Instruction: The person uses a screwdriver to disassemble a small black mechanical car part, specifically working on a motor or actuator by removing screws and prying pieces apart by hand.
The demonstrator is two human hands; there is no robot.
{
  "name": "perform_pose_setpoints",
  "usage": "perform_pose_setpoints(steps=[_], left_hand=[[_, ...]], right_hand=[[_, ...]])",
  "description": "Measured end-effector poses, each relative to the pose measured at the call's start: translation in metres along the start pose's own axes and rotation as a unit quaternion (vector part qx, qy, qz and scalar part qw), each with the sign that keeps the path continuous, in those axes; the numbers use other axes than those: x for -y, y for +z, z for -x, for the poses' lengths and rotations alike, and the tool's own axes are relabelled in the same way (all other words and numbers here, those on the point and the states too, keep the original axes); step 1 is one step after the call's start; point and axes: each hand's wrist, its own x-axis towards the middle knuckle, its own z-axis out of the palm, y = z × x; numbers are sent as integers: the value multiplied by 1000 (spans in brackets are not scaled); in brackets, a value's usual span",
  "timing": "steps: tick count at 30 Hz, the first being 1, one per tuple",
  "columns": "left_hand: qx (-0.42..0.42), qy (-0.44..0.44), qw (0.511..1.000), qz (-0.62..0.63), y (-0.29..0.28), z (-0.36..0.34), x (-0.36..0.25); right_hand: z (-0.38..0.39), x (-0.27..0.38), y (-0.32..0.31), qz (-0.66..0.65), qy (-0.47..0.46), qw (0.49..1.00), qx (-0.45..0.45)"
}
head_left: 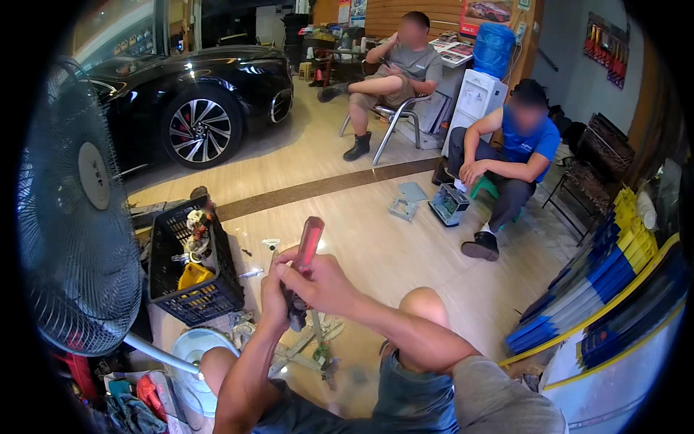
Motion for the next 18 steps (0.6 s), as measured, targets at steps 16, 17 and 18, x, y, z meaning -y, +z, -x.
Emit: perform_pose_setpoints(steps=[16,17,18], left_hand=[[-45,-34,997,-56,-11,22,13],[-37,-32,997,-55,-12,22,18],[-42,-36,998,-27,-17,24,20]], right_hand=[[24,-5,6,82,-25,995,53],[27,-10,11,124,-39,990,45],[29,-15,23,152,-41,987,38]])
